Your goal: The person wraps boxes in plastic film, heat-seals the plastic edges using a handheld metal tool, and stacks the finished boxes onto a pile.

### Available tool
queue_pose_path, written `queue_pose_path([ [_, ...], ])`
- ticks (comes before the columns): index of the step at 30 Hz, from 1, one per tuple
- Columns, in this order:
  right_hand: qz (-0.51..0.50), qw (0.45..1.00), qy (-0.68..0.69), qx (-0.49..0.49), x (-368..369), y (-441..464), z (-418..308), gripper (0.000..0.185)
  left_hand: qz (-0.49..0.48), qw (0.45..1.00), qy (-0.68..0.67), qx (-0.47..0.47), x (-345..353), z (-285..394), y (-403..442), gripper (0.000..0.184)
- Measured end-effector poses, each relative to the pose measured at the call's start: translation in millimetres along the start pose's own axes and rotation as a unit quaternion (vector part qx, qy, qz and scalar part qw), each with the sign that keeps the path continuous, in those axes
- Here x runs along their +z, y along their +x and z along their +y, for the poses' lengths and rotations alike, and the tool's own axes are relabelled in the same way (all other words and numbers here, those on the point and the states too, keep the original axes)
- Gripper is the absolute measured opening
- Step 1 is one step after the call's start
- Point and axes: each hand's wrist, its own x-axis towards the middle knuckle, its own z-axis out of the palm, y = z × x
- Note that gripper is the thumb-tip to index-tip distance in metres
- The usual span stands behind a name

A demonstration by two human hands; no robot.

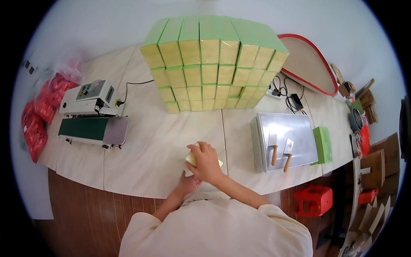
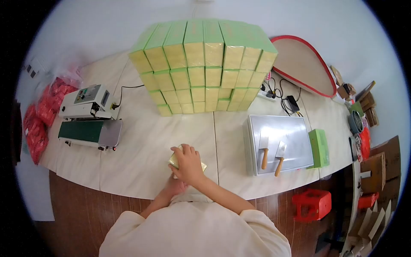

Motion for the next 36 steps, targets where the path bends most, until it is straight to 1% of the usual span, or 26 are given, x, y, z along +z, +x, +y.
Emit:
queue_pose_path([
  [1, 0.0, 1.0, -0.003, 0.007, -8, -10, -5, 0.065, -0.001, 0.966, 0.243, 0.088, -5, 7, 1, 0.069],
  [2, 0.02, 0.998, 0.055, 0.011, -17, -19, -8, 0.064, 0.053, 0.989, 0.007, 0.139, -15, 13, 5, 0.063],
  [3, 0.039, 0.993, 0.113, 0.014, -23, -27, -9, 0.064, 0.098, 0.959, -0.241, 0.116, -24, 20, 7, 0.065],
  [4, 0.036, 0.99, 0.137, 0.012, -27, -35, -7, 0.065, 0.151, 0.859, -0.473, 0.122, -33, 27, 8, 0.067],
  [5, 0.036, 0.99, 0.136, 0.013, -28, -44, -2, 0.065, 0.186, 0.706, -0.681, 0.055, -41, 38, 4, 0.077],
  [6, 0.023, 0.992, 0.123, 0.007, -25, -53, 7, 0.069, 0.187, 0.705, -0.682, 0.055, -47, 53, 1, 0.077],
  [8, 0.005, 0.994, 0.111, 0.003, -14, -63, 23, 0.074, 0.276, 0.833, -0.477, 0.046, -54, 87, -9, 0.074],
  [9, -0.012, 0.998, 0.052, 0.025, -6, -68, 31, 0.08, 0.28, 0.831, -0.479, 0.042, -54, 101, -12, 0.074],
  [10, -0.03, 0.998, -0.006, 0.048, 3, -75, 39, 0.086, 0.29, 0.853, -0.427, 0.077, -51, 114, -15, 0.072],
  [12, -0.011, 0.997, -0.009, 0.077, 36, -76, 62, 0.089, 0.312, 0.881, -0.336, 0.118, -45, 117, -10, 0.066],
  [14, 0.044, 0.994, 0.011, 0.104, 53, -71, 68, 0.091, 0.3, 0.917, -0.228, 0.128, -30, 122, -3, 0.07],
  [15, 0.074, 0.991, 0.037, 0.105, 57, -64, 72, 0.09, 0.29, 0.935, -0.148, 0.143, -35, 102, 6, 0.068],
  [16, 0.052, 0.993, 0.039, 0.094, 63, -55, 84, 0.09, 0.274, 0.947, -0.068, 0.155, -38, 79, 12, 0.065],
  [17, 0.034, 0.995, 0.041, 0.082, 69, -51, 93, 0.09, 0.275, 0.949, -0.073, 0.137, -33, 75, 8, 0.065],
  [21, 0.024, 0.991, 0.068, 0.111, 49, -42, 77, 0.087, 0.287, 0.936, -0.062, 0.195, -13, 122, 7, 0.064],
  [23, 0.061, 0.985, 0.126, 0.098, 32, -37, 65, 0.085, 0.291, 0.931, -0.058, 0.211, -12, 144, 1, 0.064],
  [24, 0.06, 0.985, 0.128, 0.098, 25, -34, 59, 0.085, 0.292, 0.934, 0.003, 0.206, -13, 154, -2, 0.057],
  [25, 0.069, 0.969, 0.199, 0.13, 18, -33, 55, 0.083, 0.292, 0.933, 0.064, 0.199, -14, 162, -4, 0.05],
  [26, 0.078, 0.947, 0.269, 0.161, 10, -31, 50, 0.081, 0.291, 0.934, 0.065, 0.198, -13, 168, -3, 0.05],
  [28, 0.086, 0.947, 0.265, 0.159, -7, -22, 43, 0.075, 0.328, 0.913, 0.036, 0.24, -7, 178, 0, 0.044],
  [30, 0.098, 0.947, 0.26, 0.16, -19, -15, 45, 0.069, 0.348, 0.905, 0.071, 0.234, -2, 193, -3, 0.04],
  [32, 0.095, 0.991, 0.09, 0.039, -26, -8, 53, 0.053, 0.367, 0.895, 0.107, 0.231, -1, 201, -8, 0.037],
  [33, 0.1, 0.99, 0.092, 0.042, -29, -5, 56, 0.053, 0.341, 0.876, 0.23, 0.251, -4, 203, -12, 0.032],
  [34, 0.069, 0.997, 0.026, -0.032, -31, -2, 59, 0.044, 0.31, 0.843, 0.349, 0.267, -7, 205, -17, 0.028],
  [35, 0.035, 0.993, -0.04, -0.105, -33, -1, 62, 0.036, 0.306, 0.844, 0.352, 0.264, -9, 209, -21, 0.028],
  [36, 0.037, 0.994, -0.036, -0.099, -33, 0, 65, 0.036, 0.245, 0.82, 0.439, 0.274, -10, 213, -25, 0.027],
])
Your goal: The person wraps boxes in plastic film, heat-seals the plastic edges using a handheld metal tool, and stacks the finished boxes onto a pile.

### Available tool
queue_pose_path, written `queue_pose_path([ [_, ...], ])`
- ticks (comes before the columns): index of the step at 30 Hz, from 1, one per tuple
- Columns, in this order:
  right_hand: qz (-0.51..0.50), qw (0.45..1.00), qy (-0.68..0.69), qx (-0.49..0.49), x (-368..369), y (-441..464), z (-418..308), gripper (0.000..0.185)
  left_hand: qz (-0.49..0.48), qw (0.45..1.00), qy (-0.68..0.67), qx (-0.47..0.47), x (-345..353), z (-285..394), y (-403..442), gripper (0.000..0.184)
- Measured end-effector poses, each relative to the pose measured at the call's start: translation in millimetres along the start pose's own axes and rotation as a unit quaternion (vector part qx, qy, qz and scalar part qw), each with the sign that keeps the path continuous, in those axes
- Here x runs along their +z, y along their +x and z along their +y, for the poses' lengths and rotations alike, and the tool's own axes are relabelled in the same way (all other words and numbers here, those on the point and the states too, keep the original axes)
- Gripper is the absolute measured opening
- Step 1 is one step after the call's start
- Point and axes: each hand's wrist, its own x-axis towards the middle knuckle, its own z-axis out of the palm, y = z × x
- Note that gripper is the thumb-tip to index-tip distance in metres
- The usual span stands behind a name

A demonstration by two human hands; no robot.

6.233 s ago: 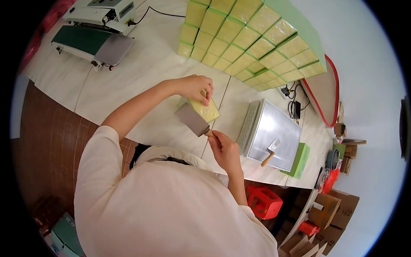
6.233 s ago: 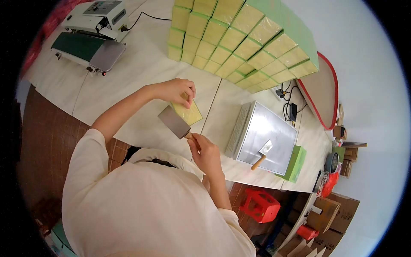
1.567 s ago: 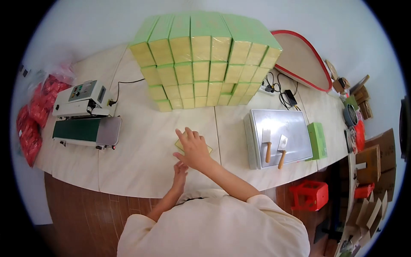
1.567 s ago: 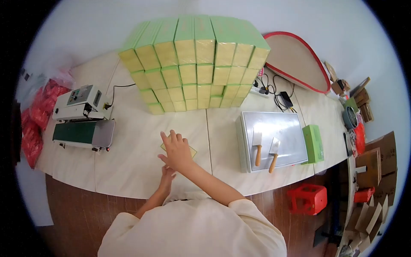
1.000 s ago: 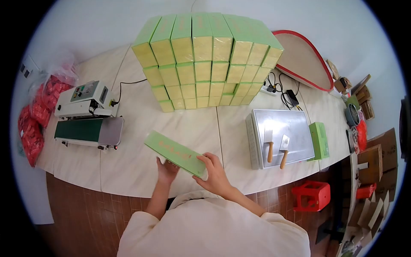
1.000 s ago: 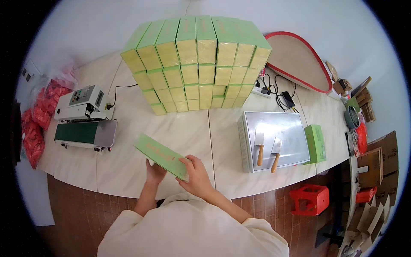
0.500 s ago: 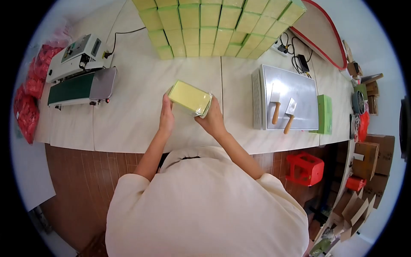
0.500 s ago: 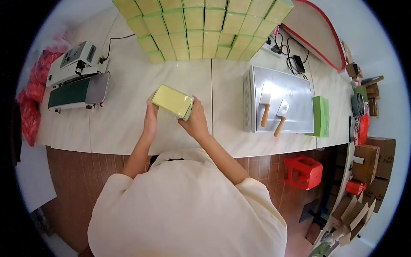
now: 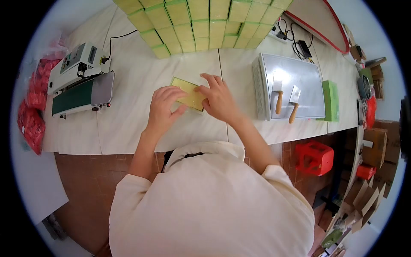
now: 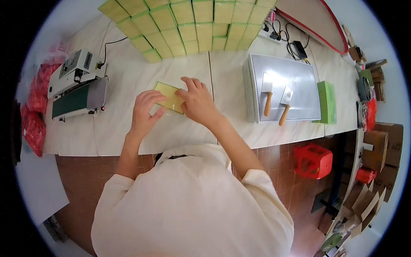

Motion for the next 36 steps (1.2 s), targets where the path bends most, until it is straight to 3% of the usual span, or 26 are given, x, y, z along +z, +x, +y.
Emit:
queue_pose_path([
  [1, -0.007, 1.0, -0.023, -0.003, 1, 1, 3, 0.029, -0.064, 0.994, 0.061, 0.063, -3, 1, -1, 0.026],
  [4, -0.03, 0.999, -0.028, 0.006, -9, 3, 7, 0.017, -0.11, 0.982, 0.11, 0.105, -1, 0, -5, 0.023],
  [9, -0.028, 0.998, 0.051, 0.017, -26, 1, 11, 0.012, -0.082, 0.982, 0.112, 0.13, 12, 1, -4, 0.011],
  [11, 0.013, 0.983, 0.179, 0.043, -29, -3, 12, 0.014, -0.073, 0.983, 0.103, 0.137, 13, 5, 0, 0.009],
  [12, 0.016, 0.983, 0.179, 0.046, -29, -7, 14, 0.014, -0.069, 0.982, 0.102, 0.146, 12, 7, 4, 0.008],
  [14, 0.072, 0.959, 0.234, 0.139, -26, -16, 18, 0.015, -0.069, 0.98, 0.102, 0.159, 12, 9, 8, 0.008],
  [15, 0.076, 0.959, 0.234, 0.142, -26, -19, 16, 0.015, -0.064, 0.985, 0.069, 0.142, 11, 8, 10, 0.006],
  [17, 0.086, 0.923, 0.265, 0.265, -28, -26, 9, 0.013, -0.065, 0.989, 0.037, 0.13, 7, 5, 15, 0.005],
  [21, 0.115, 0.92, 0.248, 0.281, -25, -33, -3, 0.017, -0.008, 0.991, 0.1, 0.091, -2, 15, 39, 0.027],
  [23, 0.033, 0.905, 0.219, 0.364, -34, -31, -10, 0.031, 0.006, 0.988, 0.137, 0.07, 0, 13, 47, 0.037],
  [25, -0.006, 0.905, 0.196, 0.377, -43, -21, -23, 0.037, 0.021, 0.99, 0.139, -0.018, 4, 3, 46, 0.052],
  [26, -0.045, 0.905, 0.17, 0.388, -42, -17, -29, 0.043, 0.016, 0.99, 0.139, -0.015, 3, 6, 46, 0.052],
  [27, -0.04, 0.903, 0.172, 0.393, -34, -16, -33, 0.043, -0.002, 0.988, 0.097, -0.118, 1, 12, 47, 0.051],
  [28, -0.007, 0.913, 0.177, 0.367, -23, -14, -37, 0.046, -0.02, 0.974, 0.055, -0.218, -1, 16, 47, 0.051],
  [29, 0.028, 0.922, 0.182, 0.34, -19, -12, -41, 0.05, -0.026, 0.975, 0.057, -0.212, -2, 17, 44, 0.051],
  [31, 0.075, 0.926, 0.201, 0.312, -24, -8, -40, 0.049, 0.031, 0.994, 0.03, -0.098, -9, 12, 37, 0.046],
  [32, 0.112, 0.967, 0.148, 0.176, -29, -8, -36, 0.043, 0.03, 0.994, 0.034, -0.096, -16, 11, 35, 0.046],
  [34, 0.145, 0.984, 0.094, 0.034, -30, -13, -31, 0.038, -0.026, 0.984, 0.117, 0.129, -30, 8, 29, 0.037],
  [36, 0.026, 0.996, 0.083, -0.023, -20, -21, -23, 0.027, -0.075, 0.977, 0.137, 0.148, -35, 9, 31, 0.032],
])
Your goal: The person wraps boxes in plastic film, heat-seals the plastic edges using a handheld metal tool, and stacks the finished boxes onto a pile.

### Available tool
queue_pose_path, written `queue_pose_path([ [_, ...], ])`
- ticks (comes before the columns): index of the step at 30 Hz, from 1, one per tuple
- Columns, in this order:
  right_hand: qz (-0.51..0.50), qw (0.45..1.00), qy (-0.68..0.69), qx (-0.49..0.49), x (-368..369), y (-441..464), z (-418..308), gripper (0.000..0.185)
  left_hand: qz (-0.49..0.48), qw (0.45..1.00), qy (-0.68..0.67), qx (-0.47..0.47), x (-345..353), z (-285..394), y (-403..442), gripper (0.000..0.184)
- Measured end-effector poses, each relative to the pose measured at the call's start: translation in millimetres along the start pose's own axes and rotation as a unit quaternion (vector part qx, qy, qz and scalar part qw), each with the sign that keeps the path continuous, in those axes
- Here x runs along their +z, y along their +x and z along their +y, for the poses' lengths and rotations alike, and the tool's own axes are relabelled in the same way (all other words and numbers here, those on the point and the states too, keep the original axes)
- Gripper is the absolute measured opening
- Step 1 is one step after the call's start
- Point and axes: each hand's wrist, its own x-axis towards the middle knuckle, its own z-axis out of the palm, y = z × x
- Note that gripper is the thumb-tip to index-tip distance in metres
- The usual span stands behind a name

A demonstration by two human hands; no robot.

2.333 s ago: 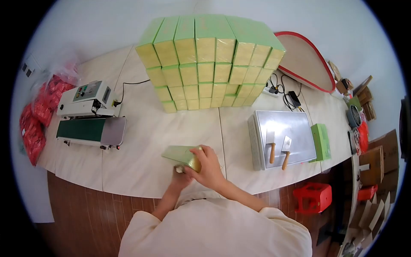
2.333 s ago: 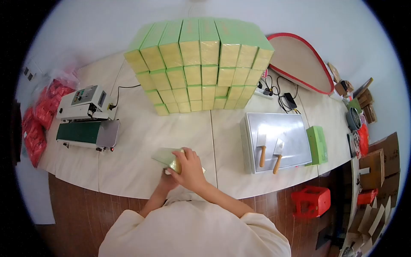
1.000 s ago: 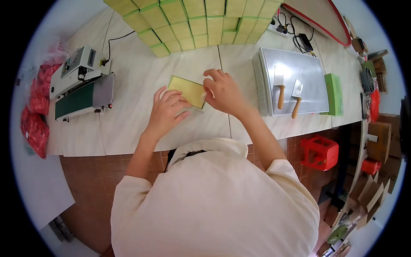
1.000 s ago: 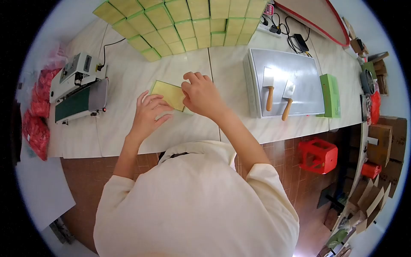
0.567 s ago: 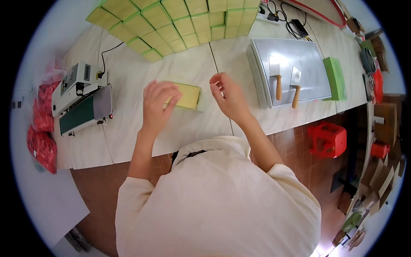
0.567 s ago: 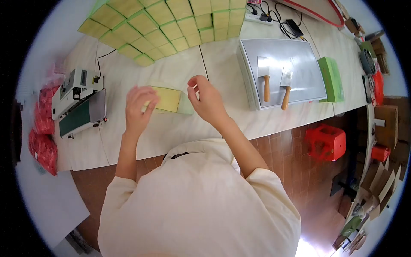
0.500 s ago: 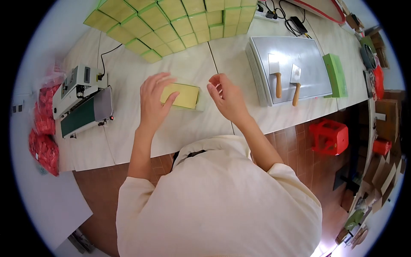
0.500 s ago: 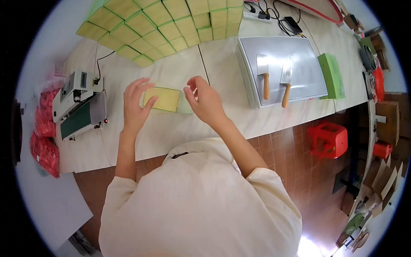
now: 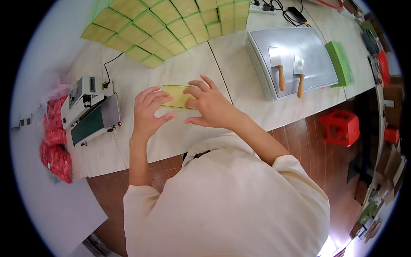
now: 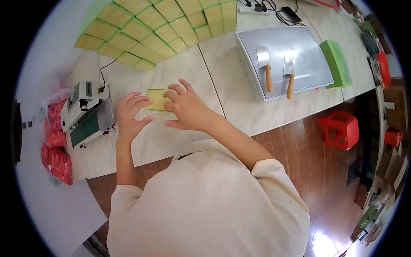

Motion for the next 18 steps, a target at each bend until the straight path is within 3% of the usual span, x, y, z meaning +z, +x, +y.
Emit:
queue_pose_path([
  [1, -0.002, 1.0, 0.0, -0.005, 3, -2, 3, 0.027, -0.05, 0.998, 0.011, 0.026, -2, -1, 1, 0.027],
  [4, -0.054, 0.996, -0.059, -0.027, 4, -2, 10, 0.02, -0.082, 0.994, 0.056, 0.046, 1, -27, -4, 0.024],
  [7, -0.019, 0.997, -0.08, -0.013, -2, -3, 11, 0.014, -0.072, 0.993, 0.079, 0.051, -1, -45, -8, 0.018],
  [9, 0.076, 0.997, -0.026, 0.019, -9, -3, 12, 0.014, -0.067, 0.994, 0.074, 0.043, -7, -43, -5, 0.015],
  [10, 0.077, 0.996, -0.029, 0.02, -14, -5, 15, 0.014, -0.064, 0.995, 0.072, 0.03, -10, -42, -4, 0.013],
  [12, 0.175, 0.979, -0.024, 0.105, -31, -16, 29, 0.011, -0.041, 0.997, 0.061, 0.021, -12, -44, -4, 0.013],
  [14, 0.261, 0.934, -0.103, 0.222, -42, -34, 50, 0.007, -0.016, 0.999, 0.048, 0.014, -10, -40, 4, 0.014],
  [16, 0.292, 0.889, -0.137, 0.326, -59, -63, 84, 0.005, 0.03, 0.999, 0.043, 0.0, -6, -23, 18, 0.017],
  [18, 0.332, 0.855, -0.187, 0.352, -84, -98, 111, 0.007, 0.021, 0.999, 0.025, 0.016, 3, -2, 38, 0.019],
])
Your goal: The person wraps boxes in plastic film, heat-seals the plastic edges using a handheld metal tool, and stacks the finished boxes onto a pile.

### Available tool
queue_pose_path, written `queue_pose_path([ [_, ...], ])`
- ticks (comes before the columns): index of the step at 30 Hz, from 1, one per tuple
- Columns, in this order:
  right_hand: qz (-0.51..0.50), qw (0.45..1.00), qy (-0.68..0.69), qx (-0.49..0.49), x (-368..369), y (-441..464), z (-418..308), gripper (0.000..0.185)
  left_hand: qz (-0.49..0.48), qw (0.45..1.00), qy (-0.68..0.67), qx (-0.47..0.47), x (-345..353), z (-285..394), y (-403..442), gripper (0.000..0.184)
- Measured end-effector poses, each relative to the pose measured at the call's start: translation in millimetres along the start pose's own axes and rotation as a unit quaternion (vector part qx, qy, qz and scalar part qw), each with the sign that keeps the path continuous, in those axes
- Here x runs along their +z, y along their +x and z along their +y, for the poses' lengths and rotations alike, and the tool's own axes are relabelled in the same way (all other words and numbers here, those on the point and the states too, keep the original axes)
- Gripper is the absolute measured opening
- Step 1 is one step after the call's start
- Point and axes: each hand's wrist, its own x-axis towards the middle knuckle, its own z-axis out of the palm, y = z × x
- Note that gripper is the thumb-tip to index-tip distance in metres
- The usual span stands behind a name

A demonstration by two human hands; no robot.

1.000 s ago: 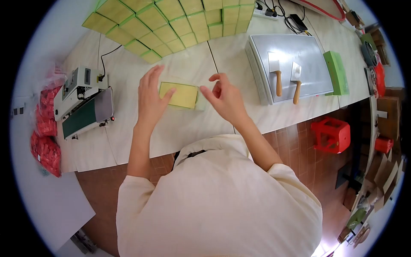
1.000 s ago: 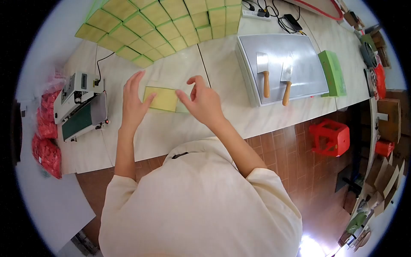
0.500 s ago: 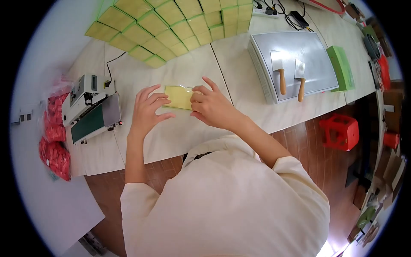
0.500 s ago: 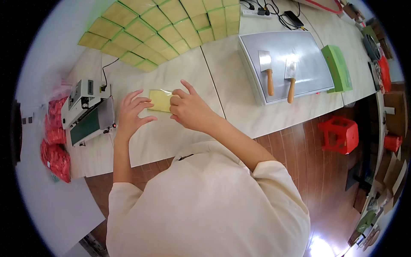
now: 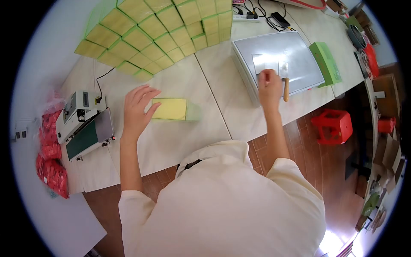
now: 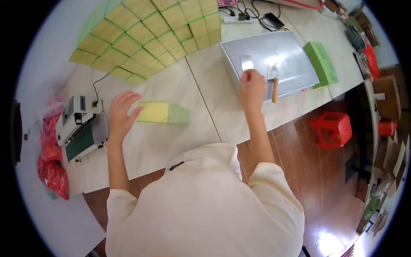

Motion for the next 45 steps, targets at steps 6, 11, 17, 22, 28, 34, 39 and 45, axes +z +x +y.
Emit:
queue_pose_path([
  [6, 0.078, 0.936, -0.343, 0.011, -40, 1, 109, 0.02, -0.084, 0.991, -0.038, 0.098, 42, 11, 30, 0.014],
  [11, -0.028, 0.927, -0.369, 0.065, -33, -7, 140, 0.028, -0.045, 0.993, -0.031, 0.101, 26, 16, 31, 0.008],
  [17, -0.052, 0.932, -0.321, 0.157, -13, -5, 144, 0.027, -0.011, 0.978, -0.052, -0.2, 22, 25, 7, 0.022],
  [22, -0.022, 0.953, -0.219, 0.209, -21, -13, 109, 0.03, -0.046, 0.96, -0.079, -0.264, 47, 65, 3, 0.036],
  [28, -0.06, 0.987, 0.008, 0.147, -29, -46, 43, 0.028, -0.068, 0.955, -0.012, -0.289, 59, 83, 11, 0.03],
  [34, -0.152, 0.975, 0.114, 0.115, -38, -70, -16, 0.022, -0.089, 0.948, 0.005, -0.304, 53, 70, 8, 0.017],
  [39, -0.251, 0.952, 0.138, -0.111, -40, -64, -41, 0.019, -0.084, 0.953, 0.015, -0.292, 53, 46, -2, 0.017],
  [45, -0.292, 0.922, 0.164, -0.196, -31, -56, -58, 0.02, -0.062, 0.961, -0.033, -0.269, 62, 33, -10, 0.011],
])
